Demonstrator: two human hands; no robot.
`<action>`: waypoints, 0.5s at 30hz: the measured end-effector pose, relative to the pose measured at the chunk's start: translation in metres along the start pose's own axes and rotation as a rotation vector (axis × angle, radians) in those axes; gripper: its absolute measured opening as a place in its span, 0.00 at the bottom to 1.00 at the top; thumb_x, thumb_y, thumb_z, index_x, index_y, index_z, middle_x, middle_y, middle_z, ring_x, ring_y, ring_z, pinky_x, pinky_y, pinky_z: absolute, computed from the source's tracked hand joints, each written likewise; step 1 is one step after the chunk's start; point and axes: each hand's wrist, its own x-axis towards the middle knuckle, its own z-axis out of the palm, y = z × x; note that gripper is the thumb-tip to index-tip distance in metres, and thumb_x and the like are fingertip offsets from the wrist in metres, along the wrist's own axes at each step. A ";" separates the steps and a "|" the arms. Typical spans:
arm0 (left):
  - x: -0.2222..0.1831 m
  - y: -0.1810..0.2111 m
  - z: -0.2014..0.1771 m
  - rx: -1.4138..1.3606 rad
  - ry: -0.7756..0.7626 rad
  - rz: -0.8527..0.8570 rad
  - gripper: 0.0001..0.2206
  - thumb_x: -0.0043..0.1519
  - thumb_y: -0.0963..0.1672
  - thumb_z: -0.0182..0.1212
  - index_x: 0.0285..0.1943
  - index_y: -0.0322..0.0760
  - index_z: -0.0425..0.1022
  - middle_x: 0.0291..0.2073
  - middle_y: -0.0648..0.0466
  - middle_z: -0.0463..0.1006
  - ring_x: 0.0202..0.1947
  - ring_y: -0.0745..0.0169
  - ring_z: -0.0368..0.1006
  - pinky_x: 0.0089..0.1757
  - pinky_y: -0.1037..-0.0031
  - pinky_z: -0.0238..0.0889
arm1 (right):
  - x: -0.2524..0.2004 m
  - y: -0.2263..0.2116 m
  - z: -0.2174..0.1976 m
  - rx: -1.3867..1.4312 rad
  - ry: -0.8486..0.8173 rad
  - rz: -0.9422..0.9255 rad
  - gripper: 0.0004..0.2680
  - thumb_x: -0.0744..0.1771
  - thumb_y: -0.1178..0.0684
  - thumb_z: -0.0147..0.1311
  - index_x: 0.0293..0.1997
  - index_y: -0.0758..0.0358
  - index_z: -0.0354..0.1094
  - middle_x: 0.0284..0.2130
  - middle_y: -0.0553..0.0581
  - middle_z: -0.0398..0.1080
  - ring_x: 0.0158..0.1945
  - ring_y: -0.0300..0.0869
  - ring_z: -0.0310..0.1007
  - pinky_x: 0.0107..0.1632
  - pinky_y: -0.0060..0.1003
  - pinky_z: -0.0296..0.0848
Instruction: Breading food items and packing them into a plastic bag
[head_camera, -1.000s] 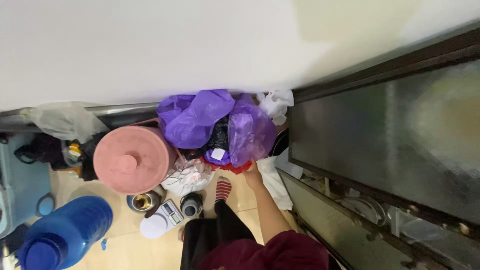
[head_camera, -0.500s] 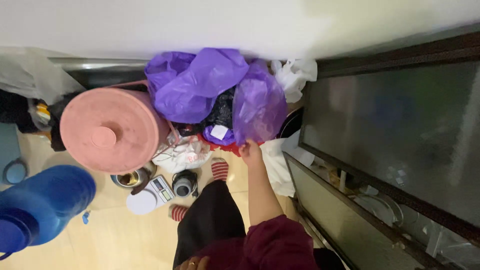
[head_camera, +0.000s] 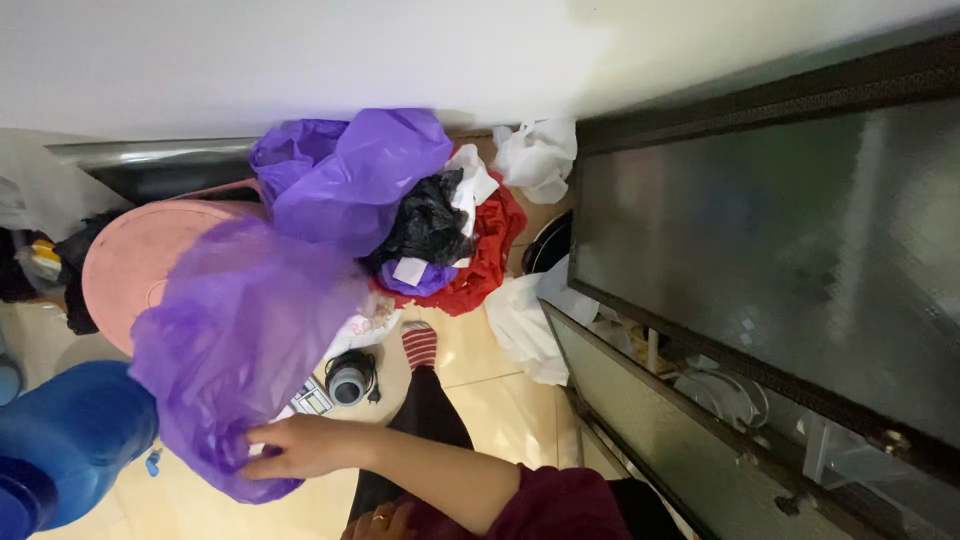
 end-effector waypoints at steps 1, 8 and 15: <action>0.008 0.003 -0.015 -0.004 0.058 -0.003 0.24 0.34 0.60 0.58 0.42 0.69 0.80 0.33 0.68 0.79 0.22 0.58 0.70 0.29 0.59 0.66 | 0.005 0.015 0.008 -0.055 0.075 -0.078 0.18 0.67 0.37 0.45 0.58 0.55 0.67 0.46 0.62 0.76 0.41 0.50 0.78 0.47 0.40 0.73; 0.011 0.000 -0.025 0.095 -0.385 0.010 0.29 0.40 0.60 0.72 0.53 0.73 0.72 0.44 0.69 0.78 0.37 0.57 0.79 0.37 0.59 0.73 | -0.017 0.100 -0.027 -0.191 0.678 0.209 0.08 0.63 0.44 0.57 0.34 0.54 0.70 0.26 0.57 0.76 0.29 0.51 0.76 0.31 0.48 0.67; 0.027 0.006 -0.053 0.061 -0.470 -0.062 0.27 0.44 0.59 0.68 0.55 0.72 0.72 0.47 0.69 0.77 0.43 0.59 0.78 0.47 0.62 0.71 | -0.057 0.182 -0.029 -0.788 0.923 0.220 0.14 0.54 0.59 0.54 0.40 0.56 0.73 0.39 0.59 0.69 0.43 0.58 0.65 0.37 0.55 0.61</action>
